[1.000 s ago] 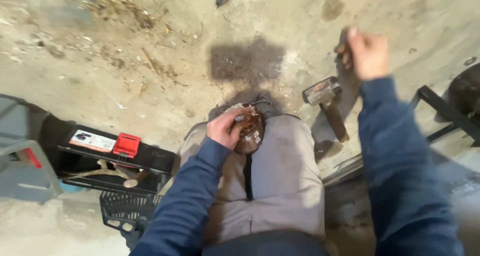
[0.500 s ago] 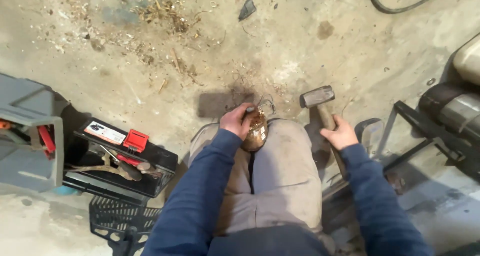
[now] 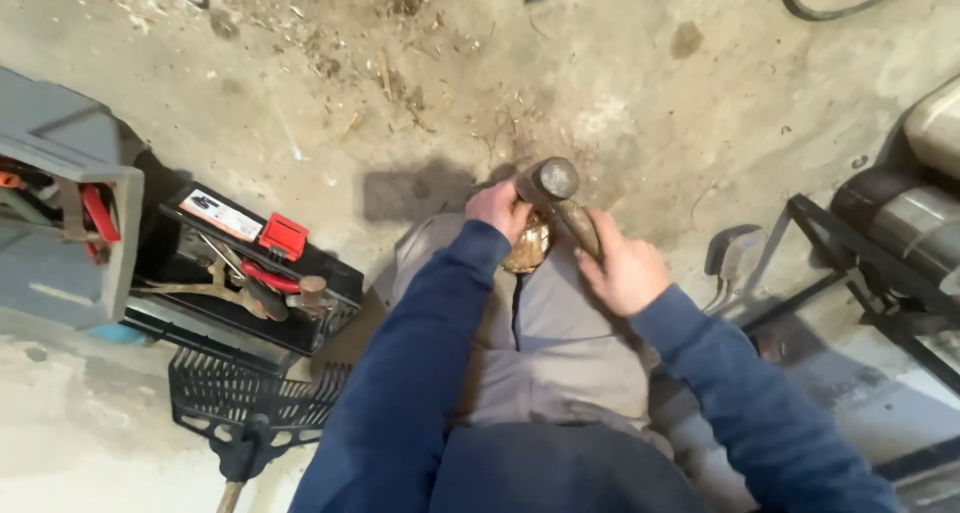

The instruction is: Dismantling an electric motor stator to extract copper wiring using a hammer.

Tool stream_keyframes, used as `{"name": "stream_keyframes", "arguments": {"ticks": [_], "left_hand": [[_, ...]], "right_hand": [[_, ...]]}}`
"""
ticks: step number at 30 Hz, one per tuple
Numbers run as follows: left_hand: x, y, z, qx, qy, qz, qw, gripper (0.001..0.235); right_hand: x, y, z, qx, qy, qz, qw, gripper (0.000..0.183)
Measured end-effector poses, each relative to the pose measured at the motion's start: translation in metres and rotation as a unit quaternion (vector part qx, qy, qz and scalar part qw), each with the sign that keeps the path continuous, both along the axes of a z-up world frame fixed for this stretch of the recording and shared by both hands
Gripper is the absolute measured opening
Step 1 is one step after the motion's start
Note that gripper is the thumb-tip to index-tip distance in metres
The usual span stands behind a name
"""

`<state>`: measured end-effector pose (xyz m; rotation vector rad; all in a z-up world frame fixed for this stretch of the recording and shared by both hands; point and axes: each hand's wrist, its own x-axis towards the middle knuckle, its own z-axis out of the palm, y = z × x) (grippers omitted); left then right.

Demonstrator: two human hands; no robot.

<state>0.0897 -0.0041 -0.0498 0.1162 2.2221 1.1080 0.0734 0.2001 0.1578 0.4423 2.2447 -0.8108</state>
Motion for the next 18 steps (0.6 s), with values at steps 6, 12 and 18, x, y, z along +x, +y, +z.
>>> {"name": "stream_keyframes", "arguments": {"ticks": [6, 12, 18], "left_hand": [[-0.017, 0.007, 0.025, 0.023, -0.018, 0.018, 0.999, 0.028], [-0.010, 0.002, -0.006, 0.027, -0.041, 0.067, 0.997, 0.030], [-0.017, 0.007, 0.016, -0.012, -0.052, 0.002, 0.999, 0.032]], "right_hand": [[-0.041, 0.024, 0.070, 0.005, 0.110, -0.058, 0.992, 0.055], [0.024, 0.005, -0.018, 0.061, 0.094, -0.078, 0.991, 0.053], [-0.015, 0.060, 0.071, 0.034, 0.183, -0.045, 0.981, 0.050]]}}
